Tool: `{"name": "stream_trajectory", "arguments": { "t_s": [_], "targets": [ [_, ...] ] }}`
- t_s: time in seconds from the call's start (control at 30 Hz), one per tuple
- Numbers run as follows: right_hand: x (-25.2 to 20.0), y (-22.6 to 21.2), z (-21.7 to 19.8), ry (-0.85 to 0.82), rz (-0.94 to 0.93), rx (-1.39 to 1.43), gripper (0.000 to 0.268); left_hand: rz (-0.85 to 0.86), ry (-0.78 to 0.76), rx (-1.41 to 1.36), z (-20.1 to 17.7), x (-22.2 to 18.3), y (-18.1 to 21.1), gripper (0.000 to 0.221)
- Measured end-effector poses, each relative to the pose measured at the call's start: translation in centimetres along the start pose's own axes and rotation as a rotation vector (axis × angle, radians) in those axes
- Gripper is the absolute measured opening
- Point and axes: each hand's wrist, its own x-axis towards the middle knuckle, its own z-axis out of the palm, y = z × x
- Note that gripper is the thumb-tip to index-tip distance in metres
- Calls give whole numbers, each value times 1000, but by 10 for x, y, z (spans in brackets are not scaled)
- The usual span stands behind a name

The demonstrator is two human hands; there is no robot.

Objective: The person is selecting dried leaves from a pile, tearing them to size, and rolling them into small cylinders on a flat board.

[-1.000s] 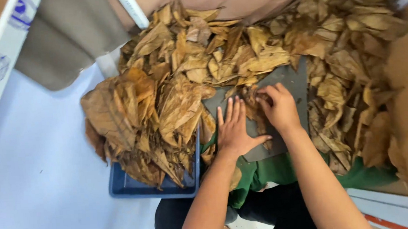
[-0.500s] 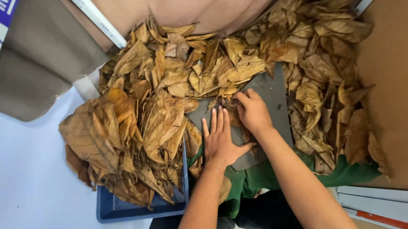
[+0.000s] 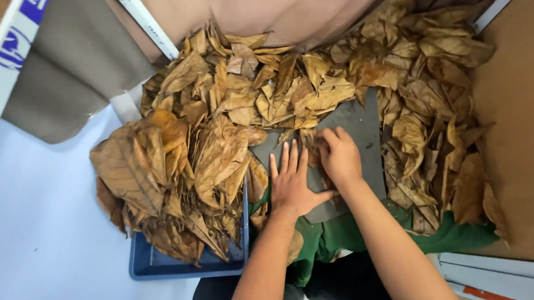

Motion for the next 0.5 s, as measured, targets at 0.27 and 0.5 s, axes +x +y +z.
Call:
{"name": "stream_trajectory", "arguments": {
  "t_s": [0.27,0.5],
  "targets": [
    [-46,-42,-85,-91,-3,77,26,12,14,22,-2,-2,0,122],
    [-24,9,-3,-22,2,-16,30,-14,-45,-21,-10,-5,3,107]
  ]
}}
